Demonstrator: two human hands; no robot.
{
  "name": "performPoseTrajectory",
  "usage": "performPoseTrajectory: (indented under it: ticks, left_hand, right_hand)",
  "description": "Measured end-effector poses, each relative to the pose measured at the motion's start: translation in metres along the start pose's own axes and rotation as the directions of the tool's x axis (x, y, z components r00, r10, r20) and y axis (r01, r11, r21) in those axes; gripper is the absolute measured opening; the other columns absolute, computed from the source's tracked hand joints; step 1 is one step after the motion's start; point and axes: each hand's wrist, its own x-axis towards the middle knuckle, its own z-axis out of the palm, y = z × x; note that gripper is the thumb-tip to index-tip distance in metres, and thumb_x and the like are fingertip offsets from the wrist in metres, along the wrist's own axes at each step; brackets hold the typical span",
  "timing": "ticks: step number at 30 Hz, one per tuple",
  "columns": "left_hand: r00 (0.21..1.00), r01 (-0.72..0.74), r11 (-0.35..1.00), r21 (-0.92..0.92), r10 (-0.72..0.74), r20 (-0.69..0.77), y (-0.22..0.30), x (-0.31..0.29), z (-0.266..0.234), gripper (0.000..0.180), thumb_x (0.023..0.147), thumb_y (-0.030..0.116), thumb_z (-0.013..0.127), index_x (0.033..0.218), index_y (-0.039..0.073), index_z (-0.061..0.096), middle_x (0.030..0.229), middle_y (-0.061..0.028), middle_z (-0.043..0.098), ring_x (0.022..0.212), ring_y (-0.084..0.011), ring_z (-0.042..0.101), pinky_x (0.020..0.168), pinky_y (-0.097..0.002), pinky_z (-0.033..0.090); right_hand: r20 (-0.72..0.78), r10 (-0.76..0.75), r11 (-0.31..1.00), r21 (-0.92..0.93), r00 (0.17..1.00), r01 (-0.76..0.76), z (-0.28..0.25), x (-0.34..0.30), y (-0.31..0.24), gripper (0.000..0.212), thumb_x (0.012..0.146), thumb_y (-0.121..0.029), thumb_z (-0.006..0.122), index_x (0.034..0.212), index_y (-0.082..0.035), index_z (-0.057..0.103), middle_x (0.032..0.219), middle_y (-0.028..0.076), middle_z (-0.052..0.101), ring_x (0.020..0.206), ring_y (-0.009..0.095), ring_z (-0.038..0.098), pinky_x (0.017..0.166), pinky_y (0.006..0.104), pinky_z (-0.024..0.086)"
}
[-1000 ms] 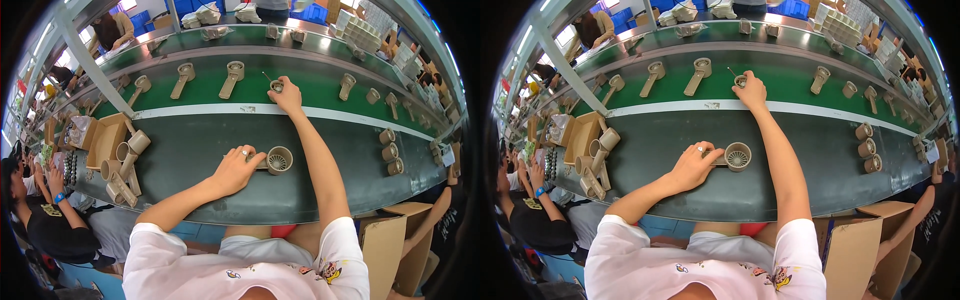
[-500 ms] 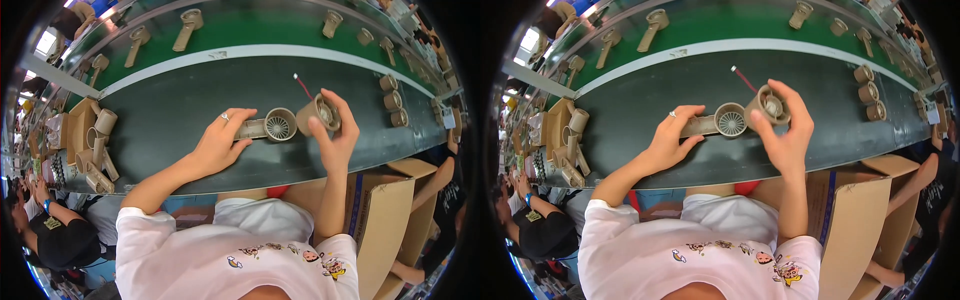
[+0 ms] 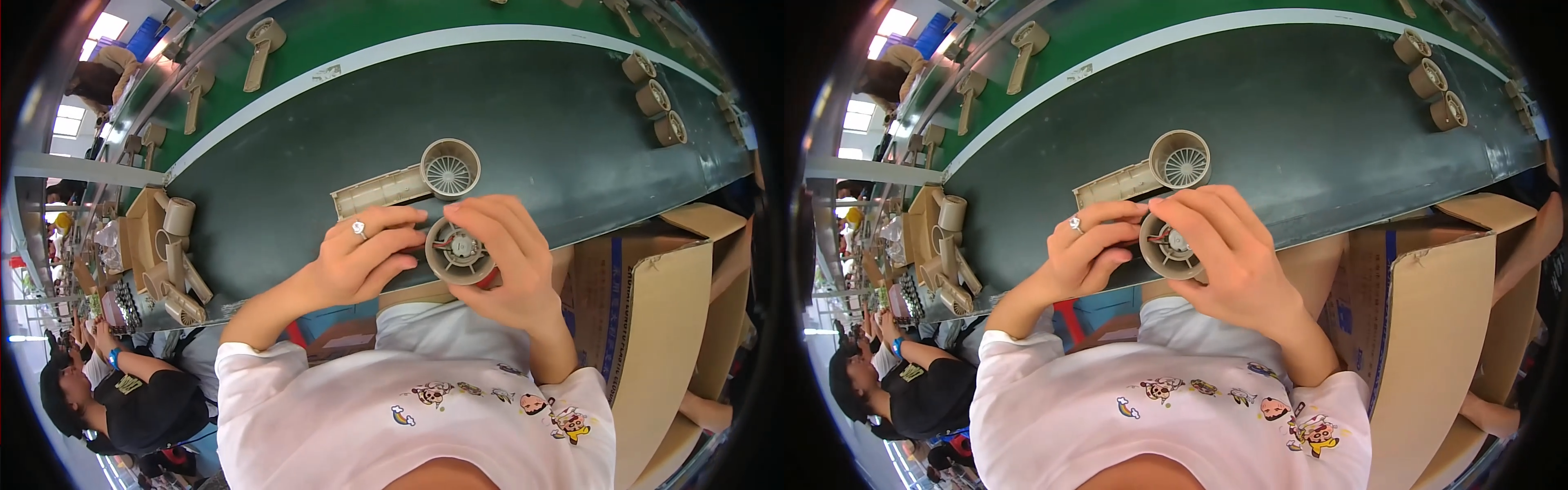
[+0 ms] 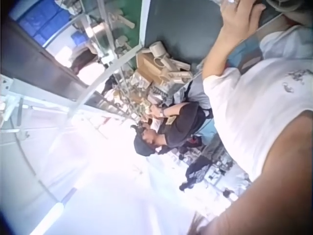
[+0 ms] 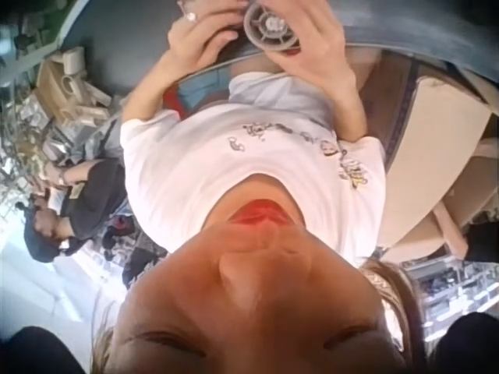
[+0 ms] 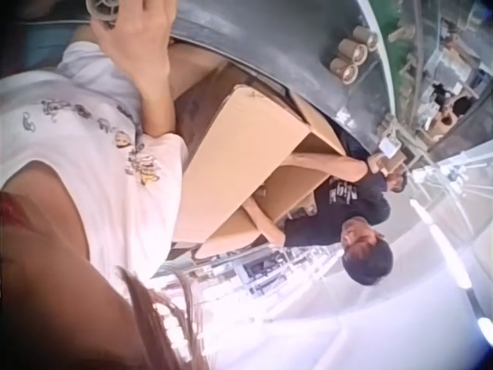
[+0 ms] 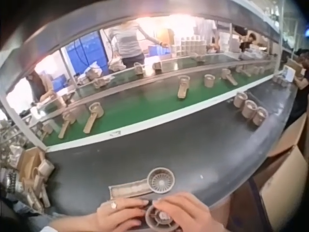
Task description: The person assembles portable fans by hand on a factory production conveyor belt, attaching fan motors and wires into fan casings and securing them with a small screwdriver.
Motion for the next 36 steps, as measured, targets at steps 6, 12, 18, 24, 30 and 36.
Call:
performPoseTrajectory:
  ticks: [6,12,18,24,30,36]
  left_hand:
    - [0.990,0.139,0.982,-0.126,-0.135,0.040,0.007,0.000,-0.002,0.004,0.080,-0.001,0.065,0.082,-0.004,0.062,0.111,-0.0239,0.063,0.082,-0.0296,0.069,0.071,-0.0320,0.056]
    - [0.932,0.354,0.743,-0.568,-0.330,0.150,0.001,-0.004,-0.008,0.011,0.083,-0.007,0.056,0.073,-0.004,0.058,0.118,-0.0250,0.062,0.098,-0.0286,0.069,0.082,-0.0335,0.056]
    - [0.881,0.424,0.548,-0.721,-0.433,0.189,0.001,-0.007,-0.006,0.017,0.085,-0.006,0.056,0.068,-0.006,0.056,0.119,-0.0289,0.060,0.103,-0.0313,0.066,0.088,-0.0376,0.054]
    - [0.860,0.442,0.441,-0.781,-0.456,0.230,0.000,-0.009,-0.001,0.018,0.085,-0.007,0.055,0.067,-0.006,0.054,0.119,-0.0296,0.059,0.104,-0.0296,0.065,0.088,-0.0360,0.053]
    - [0.848,0.440,0.323,-0.838,-0.457,0.269,0.003,-0.008,-0.001,0.019,0.085,-0.009,0.054,0.066,-0.005,0.054,0.121,-0.0266,0.059,0.103,-0.0252,0.065,0.086,-0.0320,0.052]
    - [0.844,0.425,0.279,-0.861,-0.465,0.266,0.004,-0.006,0.002,0.020,0.085,-0.009,0.054,0.066,-0.006,0.053,0.121,-0.0270,0.058,0.102,-0.0251,0.064,0.087,-0.0338,0.052]
  right_hand:
    - [-0.115,-0.046,0.994,0.093,0.992,0.057,0.014,-0.002,0.002,0.054,0.051,0.002,0.078,0.103,0.000,0.063,0.103,0.016,0.063,0.087,0.034,0.062,0.074,0.0388,0.053]
    - [-0.186,-0.082,0.989,0.109,0.979,0.104,0.028,-0.006,0.003,0.043,0.052,-0.001,0.081,0.093,-0.005,0.067,0.100,0.020,0.065,0.081,0.034,0.064,0.068,0.0375,0.055]
    - [-0.181,-0.117,0.988,0.082,0.977,0.134,0.033,-0.016,0.008,0.041,0.052,-0.004,0.081,0.091,-0.010,0.069,0.102,0.022,0.064,0.083,0.034,0.064,0.068,0.0379,0.056]
    - [-0.189,-0.162,0.987,-0.018,0.969,0.161,0.038,-0.022,0.008,0.043,0.052,-0.004,0.079,0.094,-0.010,0.069,0.102,0.023,0.063,0.083,0.034,0.064,0.067,0.0379,0.056]
    - [-0.208,-0.178,0.984,-0.034,0.962,0.174,0.035,-0.020,0.004,0.047,0.051,-0.005,0.078,0.096,-0.010,0.069,0.099,0.021,0.063,0.082,0.032,0.063,0.066,0.0371,0.056]
    - [-0.181,-0.168,0.985,0.012,0.969,0.173,0.031,-0.017,0.005,0.048,0.048,-0.004,0.078,0.096,-0.010,0.070,0.100,0.022,0.063,0.082,0.033,0.064,0.067,0.0368,0.054]
